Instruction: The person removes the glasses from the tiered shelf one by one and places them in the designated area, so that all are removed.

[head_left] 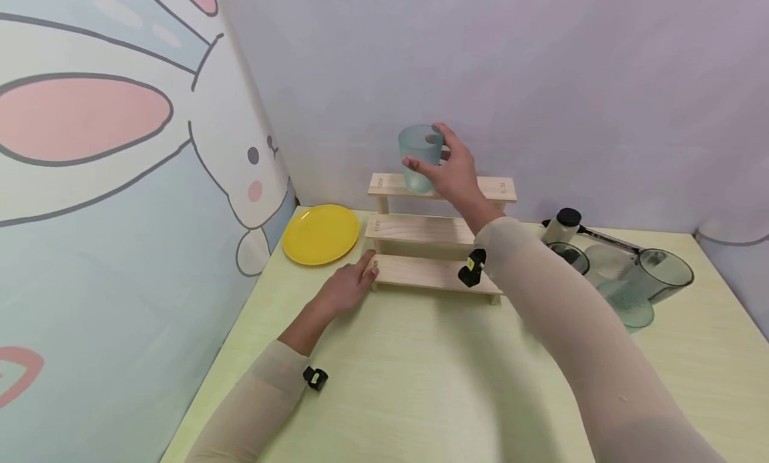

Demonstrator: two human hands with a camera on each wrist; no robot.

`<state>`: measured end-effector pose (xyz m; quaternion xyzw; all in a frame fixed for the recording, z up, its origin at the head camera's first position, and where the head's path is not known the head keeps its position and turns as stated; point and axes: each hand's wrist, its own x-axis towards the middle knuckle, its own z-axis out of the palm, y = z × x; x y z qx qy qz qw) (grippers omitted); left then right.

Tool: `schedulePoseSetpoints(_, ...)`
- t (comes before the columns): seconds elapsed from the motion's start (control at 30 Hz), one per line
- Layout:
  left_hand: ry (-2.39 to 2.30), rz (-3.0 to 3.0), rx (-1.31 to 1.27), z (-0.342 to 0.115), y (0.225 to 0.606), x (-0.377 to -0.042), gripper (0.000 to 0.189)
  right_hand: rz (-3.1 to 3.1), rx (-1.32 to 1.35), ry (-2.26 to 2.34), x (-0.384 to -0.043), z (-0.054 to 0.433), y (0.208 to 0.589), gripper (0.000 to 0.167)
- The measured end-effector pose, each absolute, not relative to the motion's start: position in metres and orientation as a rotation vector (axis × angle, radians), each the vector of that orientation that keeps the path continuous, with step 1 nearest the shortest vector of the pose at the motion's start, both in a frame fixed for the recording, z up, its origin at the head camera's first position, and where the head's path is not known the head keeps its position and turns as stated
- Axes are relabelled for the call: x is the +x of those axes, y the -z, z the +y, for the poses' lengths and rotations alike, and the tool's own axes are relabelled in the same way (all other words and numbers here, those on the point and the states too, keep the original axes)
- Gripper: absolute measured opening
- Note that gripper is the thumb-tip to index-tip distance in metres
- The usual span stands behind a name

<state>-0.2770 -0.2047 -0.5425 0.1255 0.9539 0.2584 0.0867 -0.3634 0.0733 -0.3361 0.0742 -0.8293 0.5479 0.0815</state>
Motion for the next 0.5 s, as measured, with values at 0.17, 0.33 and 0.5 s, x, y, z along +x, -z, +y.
schedulePoseSetpoints(0.17,-0.764,2.839,0.391,-0.204,0.537,-0.275,0.079,-2.439,0.204,-1.692,-0.359,0.080,0.333,0.100)
schedulePoseSetpoints(0.33,-0.713,2.855,0.405,-0.210,0.552,-0.284,0.084,-2.412,0.213,-1.693,-0.353,0.093,0.327,0.097)
schedulePoseSetpoints(0.5,-0.710,2.824,0.362,-0.199,0.507,-0.261,0.070,-2.411,0.242,-1.656,-0.341,0.111,0.318,0.096)
